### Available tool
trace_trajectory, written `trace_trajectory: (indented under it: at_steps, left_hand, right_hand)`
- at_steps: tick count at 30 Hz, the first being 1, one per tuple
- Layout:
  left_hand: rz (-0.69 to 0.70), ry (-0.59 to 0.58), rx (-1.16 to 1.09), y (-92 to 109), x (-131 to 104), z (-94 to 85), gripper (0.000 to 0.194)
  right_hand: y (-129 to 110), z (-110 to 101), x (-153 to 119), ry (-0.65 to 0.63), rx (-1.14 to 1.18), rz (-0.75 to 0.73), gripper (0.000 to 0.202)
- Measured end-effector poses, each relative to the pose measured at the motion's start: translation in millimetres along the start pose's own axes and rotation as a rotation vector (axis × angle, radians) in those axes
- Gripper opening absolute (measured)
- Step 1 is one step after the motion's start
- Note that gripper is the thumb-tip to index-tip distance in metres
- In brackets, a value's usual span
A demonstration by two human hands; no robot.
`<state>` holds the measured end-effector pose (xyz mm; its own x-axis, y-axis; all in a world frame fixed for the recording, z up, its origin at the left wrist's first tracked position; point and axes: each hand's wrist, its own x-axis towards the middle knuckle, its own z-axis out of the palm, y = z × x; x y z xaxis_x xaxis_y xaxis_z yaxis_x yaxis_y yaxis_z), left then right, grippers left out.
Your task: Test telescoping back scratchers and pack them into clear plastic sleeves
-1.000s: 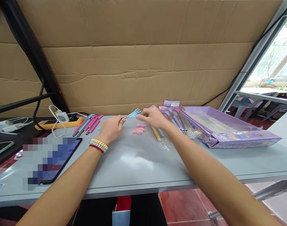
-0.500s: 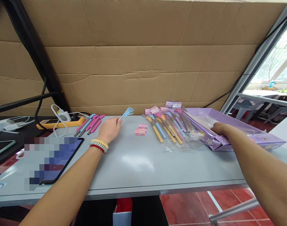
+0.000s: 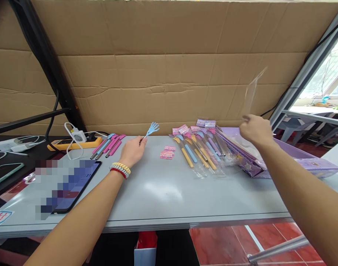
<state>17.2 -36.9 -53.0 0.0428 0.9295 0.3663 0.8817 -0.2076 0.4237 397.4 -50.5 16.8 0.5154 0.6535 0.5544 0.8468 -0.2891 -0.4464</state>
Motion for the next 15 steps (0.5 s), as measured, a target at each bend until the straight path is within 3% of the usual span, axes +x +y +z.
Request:
trace_trajectory:
  at_steps: [3,7,9,12,15]
  left_hand:
    - [0.001,0.029,-0.132,-3.2,1.4,2.1,0.035]
    - [-0.025,0.089,-0.29,-10.3,3.5,2.2,0.038]
    - [-0.034,0.093,-0.361,-12.9,4.3,1.9,0.038]
    - [-0.044,0.049,-0.446,-13.7,3.6,2.8,0.034]
    - [0.008,-0.01,-0.463,-10.8,-0.5,5.3,0.034]
  right_hand:
    - [-70.5,3.3,-33.2,-0.23,0.56,-0.068,0.039]
    - [-134.3,42.6,-86.1,-0.457,1.046,-0.121,0.034]
    - [-145.7,69.5,-110.0,-0.593,1.221,-0.107,0.048]
    - [-143.9,104.0,-139.0,-0.767,1.283,-0.004,0.065]
    - [-134.0,123.2,-152.8,-0.803,1.316,0.073,0.066]
